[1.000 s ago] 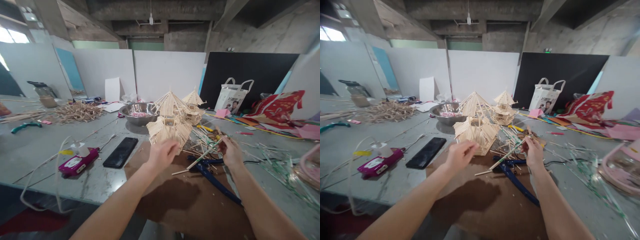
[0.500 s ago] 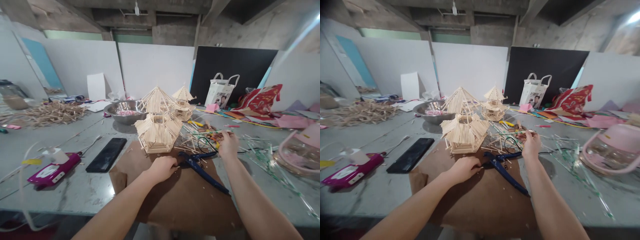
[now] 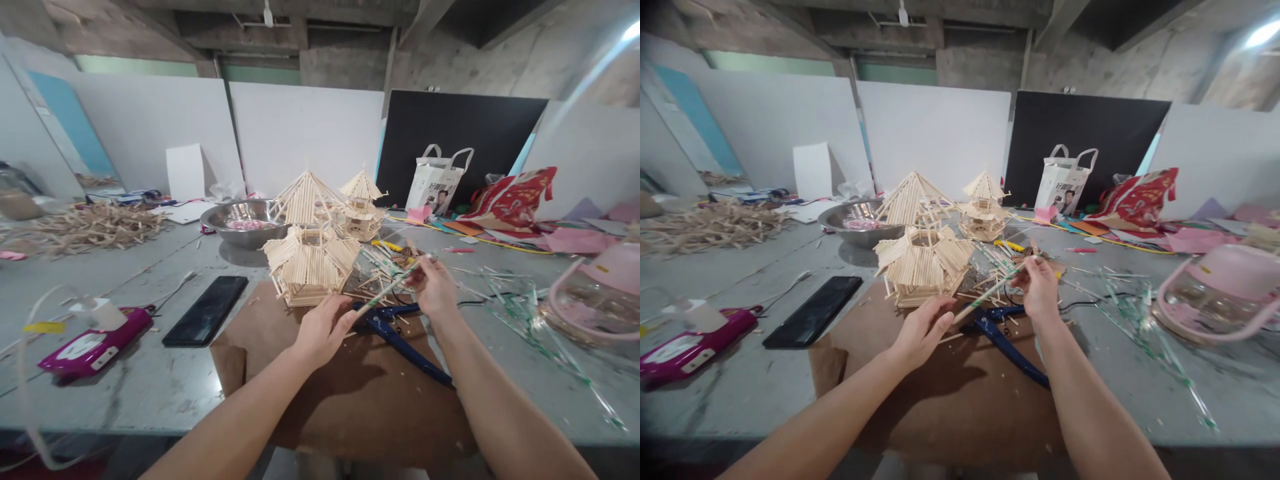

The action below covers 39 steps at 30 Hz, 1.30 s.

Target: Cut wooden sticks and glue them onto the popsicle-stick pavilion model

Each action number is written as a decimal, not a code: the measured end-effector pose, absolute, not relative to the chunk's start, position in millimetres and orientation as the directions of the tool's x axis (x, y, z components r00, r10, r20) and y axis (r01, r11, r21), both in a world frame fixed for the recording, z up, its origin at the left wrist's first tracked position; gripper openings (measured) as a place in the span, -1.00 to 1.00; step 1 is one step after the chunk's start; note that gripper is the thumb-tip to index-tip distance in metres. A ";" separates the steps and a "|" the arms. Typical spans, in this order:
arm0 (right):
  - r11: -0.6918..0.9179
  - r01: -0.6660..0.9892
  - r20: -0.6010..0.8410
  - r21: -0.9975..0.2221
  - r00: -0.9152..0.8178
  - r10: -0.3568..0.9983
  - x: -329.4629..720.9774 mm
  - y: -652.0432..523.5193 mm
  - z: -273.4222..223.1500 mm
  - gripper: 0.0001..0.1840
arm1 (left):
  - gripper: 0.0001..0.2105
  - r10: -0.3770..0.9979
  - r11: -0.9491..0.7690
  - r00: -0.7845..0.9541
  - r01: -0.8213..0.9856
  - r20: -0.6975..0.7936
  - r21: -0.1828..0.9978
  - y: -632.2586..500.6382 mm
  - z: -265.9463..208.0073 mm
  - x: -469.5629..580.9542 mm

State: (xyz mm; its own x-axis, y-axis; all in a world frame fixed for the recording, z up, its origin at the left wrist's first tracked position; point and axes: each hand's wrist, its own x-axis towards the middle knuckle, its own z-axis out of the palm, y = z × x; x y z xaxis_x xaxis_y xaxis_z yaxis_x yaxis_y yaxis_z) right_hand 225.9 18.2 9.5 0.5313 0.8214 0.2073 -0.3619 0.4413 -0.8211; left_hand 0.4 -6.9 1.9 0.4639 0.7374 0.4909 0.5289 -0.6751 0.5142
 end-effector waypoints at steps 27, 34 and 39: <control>0.184 -0.331 0.147 -0.926 0.134 0.980 197.0 6.8 1.0 -0.72 | -0.64 0.811 -0.585 0.496 0.704 0.312 0.402 -3.3 -8.3 3.6; 0.357 -0.438 0.107 -0.825 0.499 0.860 244.5 18.5 6.9 -0.77 | -0.64 0.770 -0.637 0.578 0.678 0.270 0.366 -3.4 -6.5 0.0; 0.492 -0.398 -0.024 -0.775 0.796 0.605 307.4 12.9 0.4 -0.72 | -0.62 0.800 -0.599 0.528 0.730 0.285 0.330 1.0 -6.7 -4.3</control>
State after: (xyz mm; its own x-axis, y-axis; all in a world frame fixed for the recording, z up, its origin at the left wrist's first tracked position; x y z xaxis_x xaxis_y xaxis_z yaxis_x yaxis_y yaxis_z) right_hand 307.4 12.9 0.4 0.7958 0.6051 -0.0242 -0.3975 0.4918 -0.7746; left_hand -4.3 1.0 -6.7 0.5278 0.8000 0.2854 0.7297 -0.5990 0.3298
